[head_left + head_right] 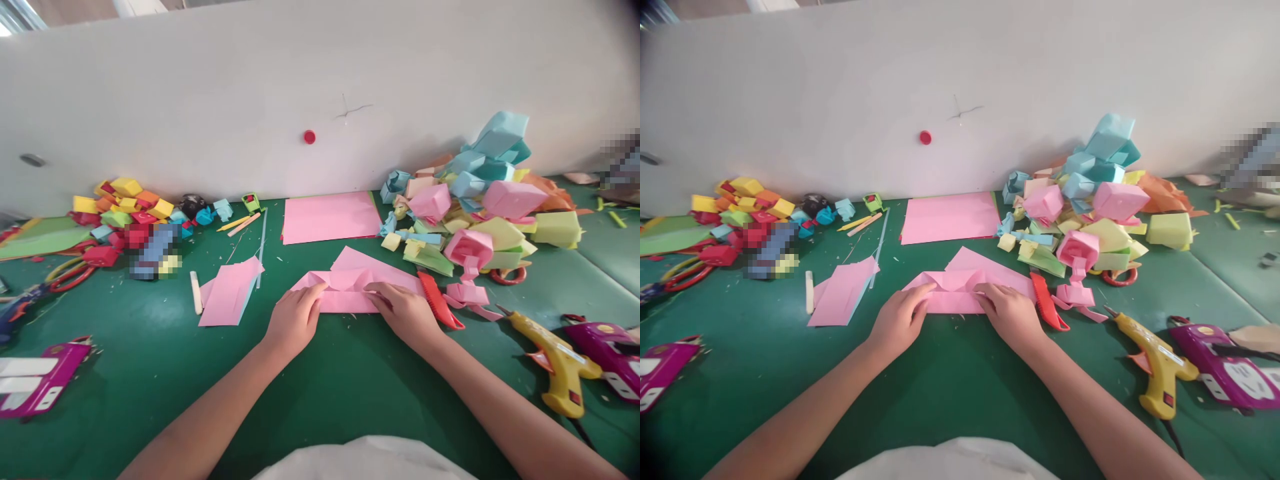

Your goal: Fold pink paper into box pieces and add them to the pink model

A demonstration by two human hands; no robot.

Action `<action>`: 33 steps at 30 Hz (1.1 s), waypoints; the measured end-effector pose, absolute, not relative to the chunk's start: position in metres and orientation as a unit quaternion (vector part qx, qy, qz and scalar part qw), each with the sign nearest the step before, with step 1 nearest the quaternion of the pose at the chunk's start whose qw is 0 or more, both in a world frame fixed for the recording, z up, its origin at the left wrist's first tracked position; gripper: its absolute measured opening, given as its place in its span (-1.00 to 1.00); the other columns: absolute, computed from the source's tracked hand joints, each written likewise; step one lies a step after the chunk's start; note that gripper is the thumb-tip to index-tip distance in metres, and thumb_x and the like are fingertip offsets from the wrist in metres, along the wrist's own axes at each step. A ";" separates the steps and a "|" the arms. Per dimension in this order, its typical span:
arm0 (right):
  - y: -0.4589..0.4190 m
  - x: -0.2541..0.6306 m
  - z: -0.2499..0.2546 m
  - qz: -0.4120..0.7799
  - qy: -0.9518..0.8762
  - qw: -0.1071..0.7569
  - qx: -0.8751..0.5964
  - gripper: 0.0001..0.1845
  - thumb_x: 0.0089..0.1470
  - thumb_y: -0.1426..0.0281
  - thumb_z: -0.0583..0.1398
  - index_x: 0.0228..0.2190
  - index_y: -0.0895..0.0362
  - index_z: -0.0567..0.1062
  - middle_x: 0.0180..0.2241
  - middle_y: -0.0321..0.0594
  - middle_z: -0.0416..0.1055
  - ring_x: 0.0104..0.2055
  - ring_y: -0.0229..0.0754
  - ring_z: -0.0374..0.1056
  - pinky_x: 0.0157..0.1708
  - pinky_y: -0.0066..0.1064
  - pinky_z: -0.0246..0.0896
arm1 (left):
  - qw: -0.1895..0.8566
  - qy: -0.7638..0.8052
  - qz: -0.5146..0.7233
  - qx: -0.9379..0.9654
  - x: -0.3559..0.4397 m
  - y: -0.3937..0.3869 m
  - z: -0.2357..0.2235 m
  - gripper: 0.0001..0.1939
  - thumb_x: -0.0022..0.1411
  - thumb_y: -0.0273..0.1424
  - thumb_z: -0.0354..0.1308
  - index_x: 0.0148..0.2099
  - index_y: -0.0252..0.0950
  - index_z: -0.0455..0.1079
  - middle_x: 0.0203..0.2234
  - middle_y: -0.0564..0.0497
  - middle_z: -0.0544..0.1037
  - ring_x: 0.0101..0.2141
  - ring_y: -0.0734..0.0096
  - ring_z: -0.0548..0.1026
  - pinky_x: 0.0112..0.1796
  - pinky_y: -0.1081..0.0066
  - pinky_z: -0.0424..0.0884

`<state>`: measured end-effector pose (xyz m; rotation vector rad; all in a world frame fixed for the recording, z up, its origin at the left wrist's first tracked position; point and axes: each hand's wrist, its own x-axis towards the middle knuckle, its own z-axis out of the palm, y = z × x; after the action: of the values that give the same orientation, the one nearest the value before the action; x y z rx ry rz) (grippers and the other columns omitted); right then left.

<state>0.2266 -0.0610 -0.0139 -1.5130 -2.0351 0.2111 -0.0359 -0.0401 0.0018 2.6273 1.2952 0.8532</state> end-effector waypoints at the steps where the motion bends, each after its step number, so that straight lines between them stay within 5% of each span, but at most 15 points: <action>1: -0.061 0.226 -0.013 0.067 -0.770 0.293 -0.563 -0.79 0.33 0.34 0.13 -0.09 0.03 0.54 -0.24 -0.17 0.58 -0.22 -0.02 0.49 -0.30 -0.26 0.34 | 0.043 0.429 0.275 0.859 -0.035 -0.039 0.001 -0.67 0.42 -0.53 -0.02 0.16 -0.25 0.34 -0.23 -0.04 0.60 -0.24 0.25 0.57 -0.23 0.29 0.48; 8: -0.074 0.212 -0.003 -0.085 -0.854 0.269 -0.437 -0.71 0.27 0.55 0.12 -0.09 0.06 0.57 -0.05 -0.11 0.53 -0.08 0.03 0.37 -0.04 -0.05 0.26 | 0.000 0.443 0.217 0.870 -0.035 -0.039 -0.002 -0.65 0.33 -0.62 0.02 0.06 -0.21 0.45 -0.09 -0.10 0.50 -0.14 0.19 0.53 -0.20 0.26 0.49; 16: -0.085 0.198 -0.002 0.031 -0.859 0.215 -0.464 -0.63 0.28 0.39 0.15 0.10 0.10 0.45 0.13 -0.07 0.44 0.11 0.08 0.33 0.07 0.01 0.28 | -0.058 0.429 0.217 0.875 -0.032 -0.044 0.006 -0.69 0.36 -0.54 0.02 0.06 -0.28 0.48 -0.02 -0.16 0.54 0.00 0.02 0.46 -0.03 0.02 0.43; 21: -0.084 0.201 -0.002 0.062 -0.854 0.213 -0.471 -0.56 0.28 0.36 0.13 0.17 0.05 0.39 0.16 -0.06 0.42 0.16 0.08 0.31 0.11 0.04 0.28 | -0.037 0.331 0.215 0.918 -0.031 -0.047 0.007 -0.63 0.36 -0.56 -0.03 0.14 -0.38 0.43 0.09 -0.17 0.52 0.13 0.08 0.43 0.15 0.08 0.37; 33: -0.089 0.202 -0.002 0.037 -0.868 0.222 -0.443 -0.61 0.29 0.39 0.13 0.13 0.05 0.43 0.14 -0.05 0.43 0.11 0.10 0.33 0.05 0.06 0.28 | -0.014 0.290 0.236 0.927 -0.036 -0.049 0.008 -0.64 0.38 -0.59 -0.03 0.09 -0.28 0.48 -0.03 -0.08 0.61 0.01 0.20 0.53 0.02 0.17 0.45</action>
<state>0.2020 -0.0889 -0.0024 -1.2238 -2.3972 0.1026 -0.0355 -0.0492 0.0079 2.9391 0.9198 0.7470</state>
